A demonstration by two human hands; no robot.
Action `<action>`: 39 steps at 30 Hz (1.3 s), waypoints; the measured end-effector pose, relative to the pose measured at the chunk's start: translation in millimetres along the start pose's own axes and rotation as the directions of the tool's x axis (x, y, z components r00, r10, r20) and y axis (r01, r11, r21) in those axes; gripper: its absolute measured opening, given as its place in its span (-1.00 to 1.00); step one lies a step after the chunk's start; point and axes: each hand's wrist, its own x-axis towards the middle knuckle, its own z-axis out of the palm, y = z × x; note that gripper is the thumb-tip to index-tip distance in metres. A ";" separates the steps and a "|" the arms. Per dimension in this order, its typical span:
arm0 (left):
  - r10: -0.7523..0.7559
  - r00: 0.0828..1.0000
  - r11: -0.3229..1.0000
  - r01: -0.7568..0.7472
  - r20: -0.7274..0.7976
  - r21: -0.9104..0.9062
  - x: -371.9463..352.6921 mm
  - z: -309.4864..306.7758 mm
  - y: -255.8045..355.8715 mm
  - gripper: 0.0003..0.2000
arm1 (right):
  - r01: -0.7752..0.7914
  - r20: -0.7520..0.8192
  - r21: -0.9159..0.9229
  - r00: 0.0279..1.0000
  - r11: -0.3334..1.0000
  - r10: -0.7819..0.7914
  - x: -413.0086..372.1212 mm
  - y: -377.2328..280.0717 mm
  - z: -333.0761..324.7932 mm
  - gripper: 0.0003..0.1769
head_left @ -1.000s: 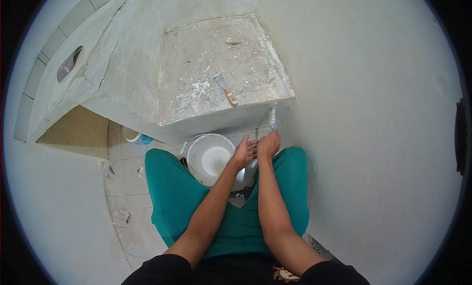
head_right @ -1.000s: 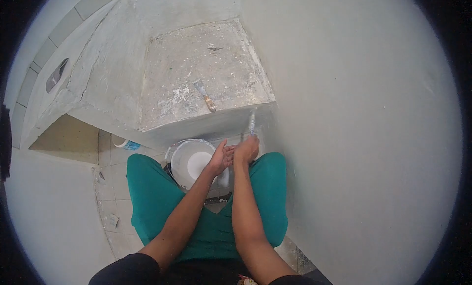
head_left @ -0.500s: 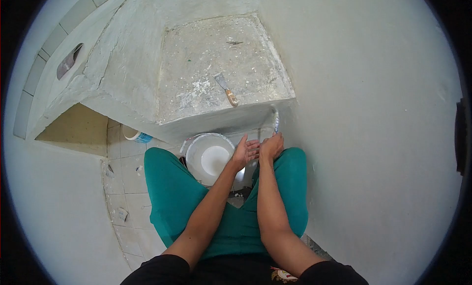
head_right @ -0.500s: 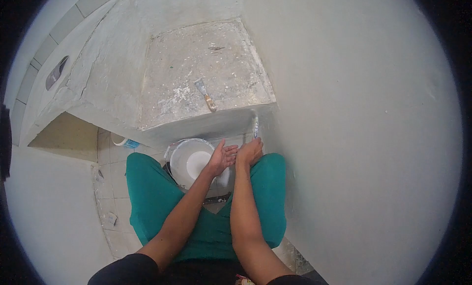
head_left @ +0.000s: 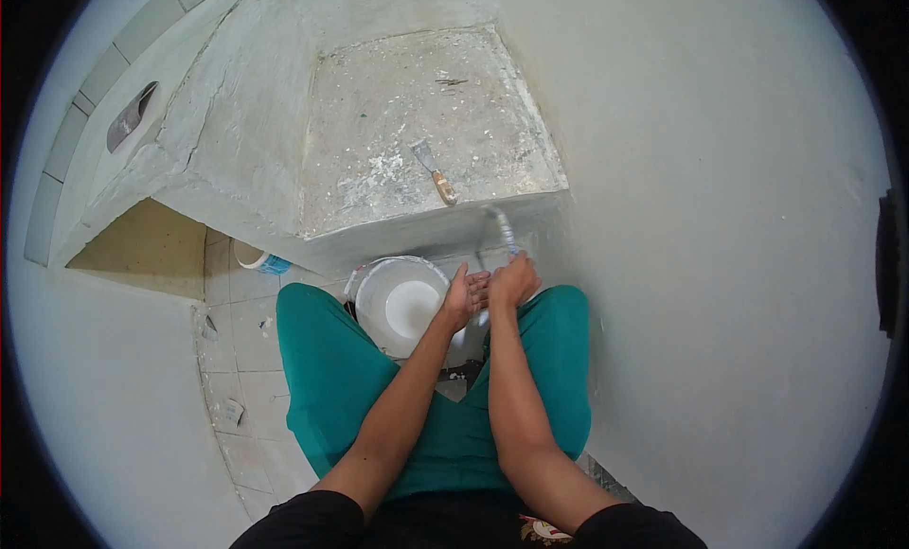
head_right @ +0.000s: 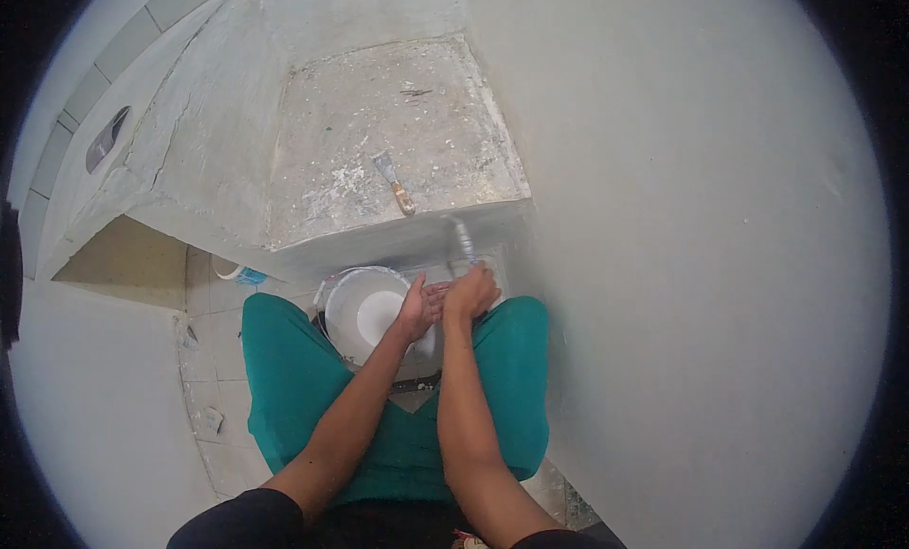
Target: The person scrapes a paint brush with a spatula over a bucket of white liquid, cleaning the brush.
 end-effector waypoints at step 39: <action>0.057 0.997 0.997 -0.054 0.059 -0.053 0.5 8.8 -1.1 -0.32 | 0.137 0.008 -0.051 0.991 0.989 -0.137 -14.6 -9.6 -8.3 -0.82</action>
